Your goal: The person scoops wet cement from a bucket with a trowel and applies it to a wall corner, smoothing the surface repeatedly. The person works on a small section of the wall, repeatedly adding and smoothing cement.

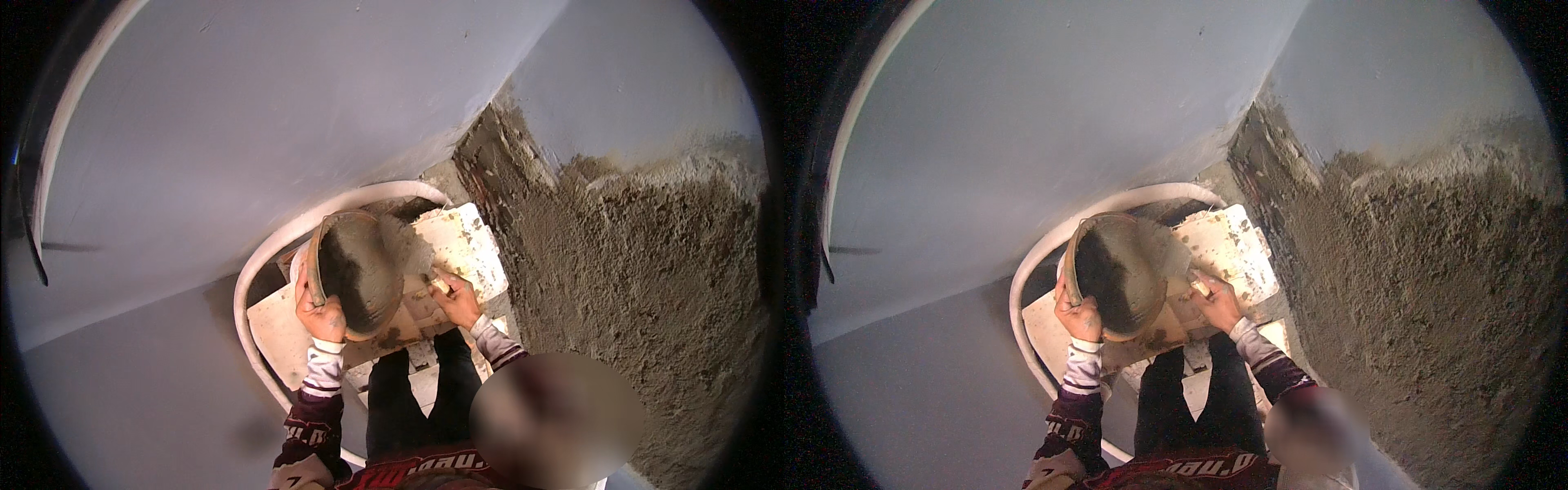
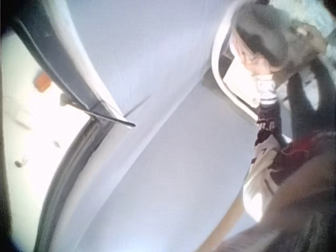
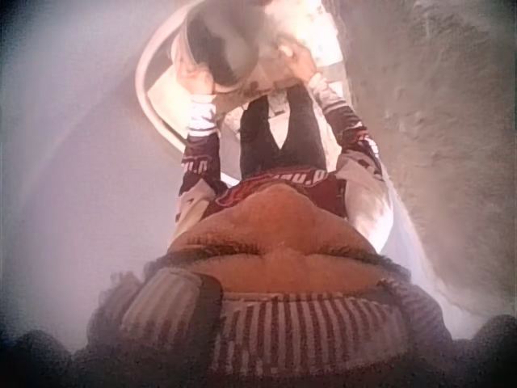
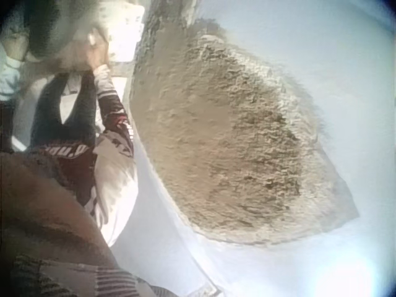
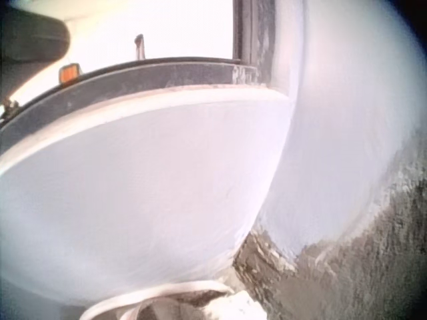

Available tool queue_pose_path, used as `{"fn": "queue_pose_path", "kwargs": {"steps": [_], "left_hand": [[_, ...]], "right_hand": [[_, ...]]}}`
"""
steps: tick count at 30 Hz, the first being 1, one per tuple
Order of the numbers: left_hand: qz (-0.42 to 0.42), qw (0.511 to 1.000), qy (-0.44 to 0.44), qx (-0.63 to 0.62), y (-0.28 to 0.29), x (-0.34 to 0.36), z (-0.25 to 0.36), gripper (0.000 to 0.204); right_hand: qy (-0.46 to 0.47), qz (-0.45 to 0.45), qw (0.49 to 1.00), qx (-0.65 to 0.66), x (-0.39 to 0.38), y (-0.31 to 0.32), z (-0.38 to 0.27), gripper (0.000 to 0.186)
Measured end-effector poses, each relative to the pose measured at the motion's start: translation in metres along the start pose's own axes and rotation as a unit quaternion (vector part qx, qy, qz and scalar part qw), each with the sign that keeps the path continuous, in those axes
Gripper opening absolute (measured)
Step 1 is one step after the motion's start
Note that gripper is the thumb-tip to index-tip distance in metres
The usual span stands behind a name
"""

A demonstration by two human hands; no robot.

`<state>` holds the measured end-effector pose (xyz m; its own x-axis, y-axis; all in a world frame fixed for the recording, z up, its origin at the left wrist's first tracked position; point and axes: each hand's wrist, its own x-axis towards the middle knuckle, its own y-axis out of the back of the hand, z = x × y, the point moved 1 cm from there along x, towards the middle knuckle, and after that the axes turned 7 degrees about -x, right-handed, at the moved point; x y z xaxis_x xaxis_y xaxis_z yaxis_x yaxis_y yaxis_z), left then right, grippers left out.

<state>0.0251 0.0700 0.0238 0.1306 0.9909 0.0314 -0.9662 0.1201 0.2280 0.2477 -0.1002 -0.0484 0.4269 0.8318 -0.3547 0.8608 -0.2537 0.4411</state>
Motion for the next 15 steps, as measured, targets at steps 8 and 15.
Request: {"fn": "queue_pose_path", "kwargs": {"steps": [8,15], "left_hand": [[-0.003,0.999,-0.022,0.035,-0.006,-0.004,0.005,0.063],[0.047,0.999,-0.018,0.006,-0.028,-0.005,0.009,0.063]], "right_hand": [[-0.228,0.008,0.901,0.37,0.085,0.007,-0.002,0.029],[-0.323,0.021,0.72,0.615,0.277,0.078,0.143,0.019]]}}
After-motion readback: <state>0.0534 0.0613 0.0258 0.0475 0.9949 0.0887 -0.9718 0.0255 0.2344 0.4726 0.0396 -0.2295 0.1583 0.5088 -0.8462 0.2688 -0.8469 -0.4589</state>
